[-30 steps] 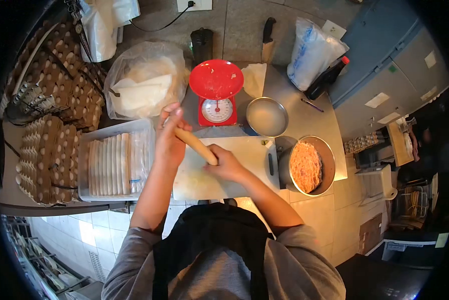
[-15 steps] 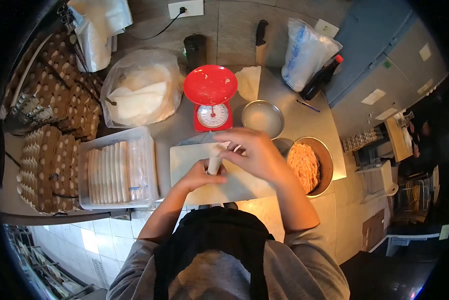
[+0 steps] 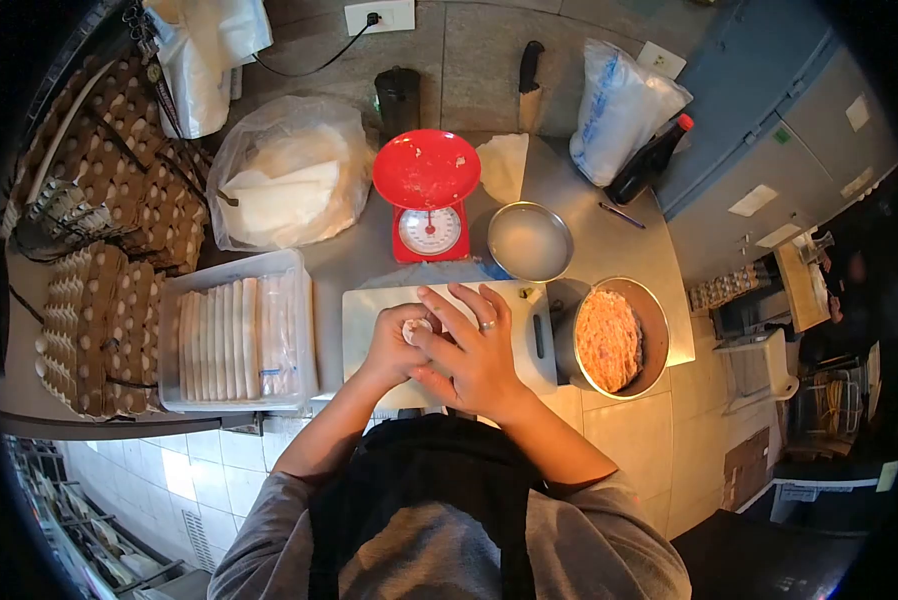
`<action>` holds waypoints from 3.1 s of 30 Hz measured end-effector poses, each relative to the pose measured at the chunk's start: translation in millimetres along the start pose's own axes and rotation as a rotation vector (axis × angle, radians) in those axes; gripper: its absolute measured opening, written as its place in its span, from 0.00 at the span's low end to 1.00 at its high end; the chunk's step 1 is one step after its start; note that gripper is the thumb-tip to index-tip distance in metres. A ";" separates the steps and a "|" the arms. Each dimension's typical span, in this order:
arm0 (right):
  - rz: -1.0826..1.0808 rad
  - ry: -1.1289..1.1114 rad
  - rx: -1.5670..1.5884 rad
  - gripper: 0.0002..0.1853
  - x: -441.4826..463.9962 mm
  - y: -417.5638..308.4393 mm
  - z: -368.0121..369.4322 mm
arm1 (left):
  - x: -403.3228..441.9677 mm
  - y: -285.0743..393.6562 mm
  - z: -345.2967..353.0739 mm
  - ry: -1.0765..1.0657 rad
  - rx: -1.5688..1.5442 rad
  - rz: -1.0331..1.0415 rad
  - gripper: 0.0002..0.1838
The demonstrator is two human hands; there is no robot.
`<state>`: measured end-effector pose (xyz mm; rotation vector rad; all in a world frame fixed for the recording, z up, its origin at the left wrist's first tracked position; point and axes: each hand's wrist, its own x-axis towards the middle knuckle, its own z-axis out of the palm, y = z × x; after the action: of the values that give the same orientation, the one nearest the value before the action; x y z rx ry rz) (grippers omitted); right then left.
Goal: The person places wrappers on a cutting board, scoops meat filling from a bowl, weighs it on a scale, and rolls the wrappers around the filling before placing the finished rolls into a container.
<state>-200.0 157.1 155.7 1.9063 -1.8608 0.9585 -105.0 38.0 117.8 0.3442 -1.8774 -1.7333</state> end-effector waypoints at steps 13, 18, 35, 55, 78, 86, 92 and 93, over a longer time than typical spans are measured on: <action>0.088 0.084 0.354 0.20 -5.6 14.4 3.6 | 2.4 11.2 -5.8 -0.093 -0.099 -0.079 0.12; -0.060 0.004 0.186 0.19 7.7 21.0 -2.0 | 3.6 -5.9 -3.7 -0.101 -0.077 -0.052 0.11; -0.016 0.005 0.379 0.23 7.6 19.1 -19.8 | 4.9 9.9 6.7 -0.029 -0.124 -0.022 0.13; 0.134 -0.033 0.515 0.19 18.4 14.4 -7.5 | 5.2 14.8 6.2 0.228 0.178 0.219 0.12; 0.359 -0.511 0.014 0.24 -109.7 65.6 66.4 | -54.7 -129.9 -32.6 0.500 0.543 -0.091 0.13; 0.320 -0.531 0.011 0.25 -108.6 67.9 64.1 | -27.2 -133.1 -55.0 0.294 0.593 -0.212 0.08; 0.300 -0.544 -0.006 0.24 -108.6 68.4 62.6 | -27.6 -144.5 -67.0 0.286 0.492 -0.323 0.08; 0.290 -0.545 -0.013 0.24 -107.9 67.4 61.9 | -26.9 -139.6 -64.3 0.351 0.432 -0.354 0.09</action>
<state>-242.9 192.2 25.6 2.0718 -2.4916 0.5203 -72.5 -19.6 -23.5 1.1286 -1.9890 -1.3352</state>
